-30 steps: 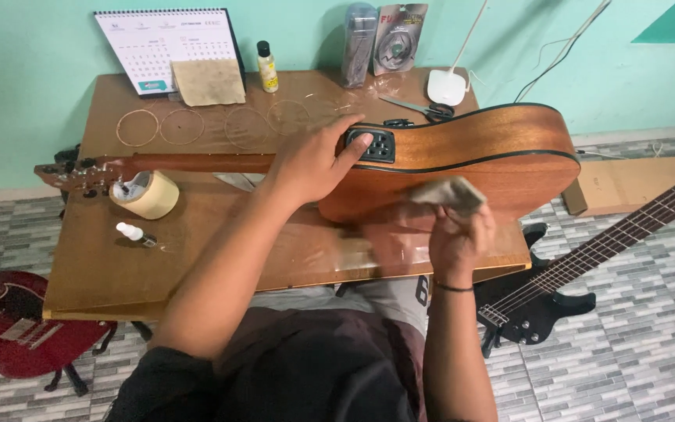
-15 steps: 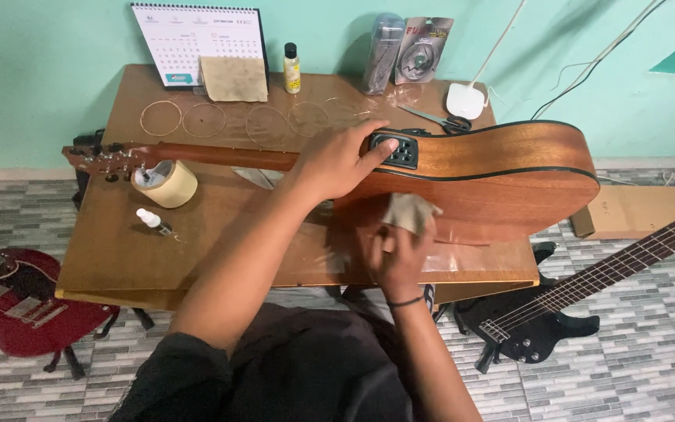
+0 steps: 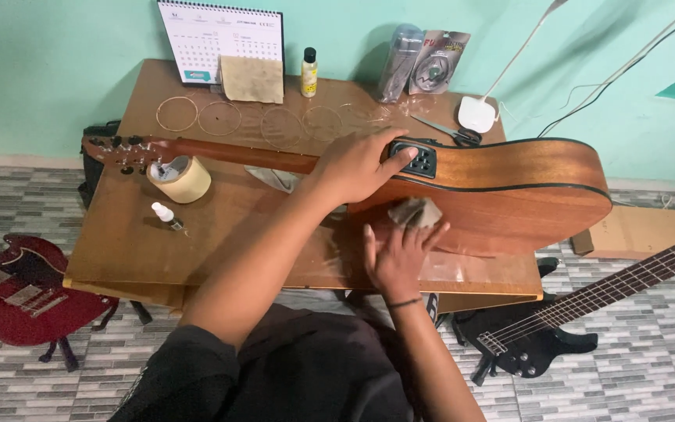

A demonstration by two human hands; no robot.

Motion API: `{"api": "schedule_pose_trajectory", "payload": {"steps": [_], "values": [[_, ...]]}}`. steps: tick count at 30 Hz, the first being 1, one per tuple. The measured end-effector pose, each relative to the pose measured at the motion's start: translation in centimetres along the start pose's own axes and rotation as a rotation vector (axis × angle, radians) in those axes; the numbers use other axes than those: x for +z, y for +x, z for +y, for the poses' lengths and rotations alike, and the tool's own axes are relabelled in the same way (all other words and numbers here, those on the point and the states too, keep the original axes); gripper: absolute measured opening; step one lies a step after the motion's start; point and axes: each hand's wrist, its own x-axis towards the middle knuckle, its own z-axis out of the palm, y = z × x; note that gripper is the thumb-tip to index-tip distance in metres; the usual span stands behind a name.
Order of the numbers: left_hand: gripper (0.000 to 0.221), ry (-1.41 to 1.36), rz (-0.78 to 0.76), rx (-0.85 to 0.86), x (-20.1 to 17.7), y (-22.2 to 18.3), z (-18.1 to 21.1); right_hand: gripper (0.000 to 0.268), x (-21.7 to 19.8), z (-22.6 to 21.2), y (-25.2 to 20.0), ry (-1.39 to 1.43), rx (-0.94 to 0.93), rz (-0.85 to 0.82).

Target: Cleaning and polishing an acoustic guitar, including the body, neck, and headstock, using a cloth and cleaning solution.

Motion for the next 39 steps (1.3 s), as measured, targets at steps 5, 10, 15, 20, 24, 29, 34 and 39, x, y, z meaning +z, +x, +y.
{"api": "schedule_pose_trajectory", "payload": {"steps": [5, 10, 15, 20, 24, 29, 34, 39], "values": [[0.057, -0.074, -0.056, -0.028, -0.5, 0.8, -0.2, 0.057, 1.8, -2.8, 0.4, 0.053, -0.065, -0.104], [0.052, -0.133, -0.094, -0.033, -1.4, 0.8, 0.3, 0.045, 0.9, -0.1, -0.9, -0.014, -0.086, -0.093], [0.052, -0.087, -0.093, -0.067, -1.9, 0.4, 0.5, 0.062, -1.4, 1.8, 3.2, -0.006, 0.058, 0.113], [0.052, -0.147, -0.075, -0.03, -2.3, -0.1, 0.5, 0.062, 2.6, 1.2, 1.9, -0.001, -0.073, 0.05], [0.05, -0.165, -0.07, 0.01, -1.7, 0.1, -0.3, 0.066, -0.9, 4.2, 3.1, -0.079, 0.057, 0.116], [0.046, -0.075, -0.054, -0.006, -1.0, 0.2, -0.4, 0.063, -1.7, 2.9, 3.5, -0.162, 0.086, 0.064], [0.047, -0.088, -0.019, 0.01, -1.1, 0.0, 0.4, 0.071, -5.6, 2.9, 5.8, 0.035, 0.031, 0.037], [0.048, -0.024, -0.041, 0.025, -0.5, 0.2, 0.3, 0.049, -4.7, 10.9, 4.9, -0.444, 0.065, 0.116]]}}
